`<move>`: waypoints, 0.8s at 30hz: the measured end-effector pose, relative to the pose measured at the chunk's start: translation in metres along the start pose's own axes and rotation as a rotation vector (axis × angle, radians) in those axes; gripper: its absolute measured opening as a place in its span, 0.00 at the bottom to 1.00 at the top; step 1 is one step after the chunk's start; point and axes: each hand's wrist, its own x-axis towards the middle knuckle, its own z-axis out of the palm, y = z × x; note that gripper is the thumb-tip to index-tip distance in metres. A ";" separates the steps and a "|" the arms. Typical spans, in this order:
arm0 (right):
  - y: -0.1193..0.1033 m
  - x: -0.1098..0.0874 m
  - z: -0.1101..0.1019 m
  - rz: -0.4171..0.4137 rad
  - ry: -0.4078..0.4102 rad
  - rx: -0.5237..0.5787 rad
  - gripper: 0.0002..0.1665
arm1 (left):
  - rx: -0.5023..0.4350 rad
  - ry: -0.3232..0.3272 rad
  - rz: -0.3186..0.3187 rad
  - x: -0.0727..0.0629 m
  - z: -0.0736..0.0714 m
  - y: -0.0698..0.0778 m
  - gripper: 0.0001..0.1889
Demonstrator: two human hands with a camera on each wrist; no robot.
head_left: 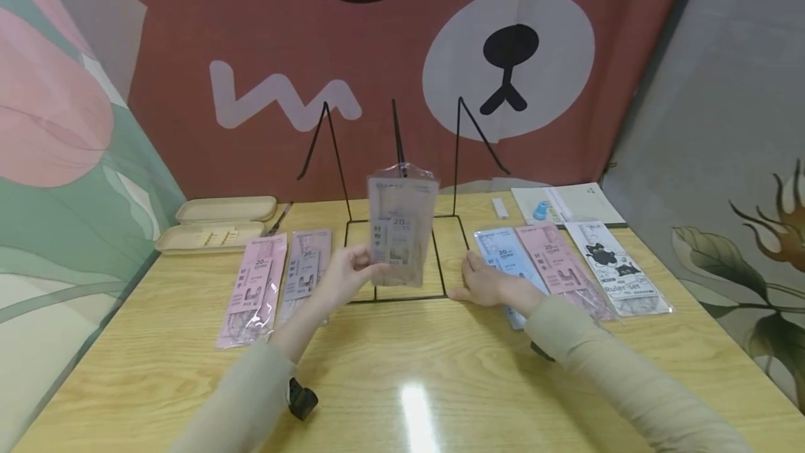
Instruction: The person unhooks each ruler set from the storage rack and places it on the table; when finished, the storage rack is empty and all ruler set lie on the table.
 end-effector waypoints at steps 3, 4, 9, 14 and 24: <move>0.000 0.000 0.001 -0.008 0.001 -0.002 0.50 | -0.030 -0.025 0.034 -0.015 -0.001 0.003 0.09; 0.000 0.000 0.001 -0.011 0.002 -0.004 0.50 | -0.036 -0.033 0.038 -0.020 -0.002 0.004 0.10; -0.001 0.000 0.001 -0.018 0.018 -0.008 0.50 | -0.040 -0.032 0.079 -0.053 -0.022 0.003 0.11; -0.002 -0.001 -0.002 -0.007 0.015 -0.002 0.51 | 0.054 0.072 0.058 -0.087 -0.062 -0.008 0.10; -0.004 -0.001 -0.004 -0.028 0.025 -0.014 0.51 | 0.188 0.177 -0.247 -0.149 -0.172 -0.036 0.11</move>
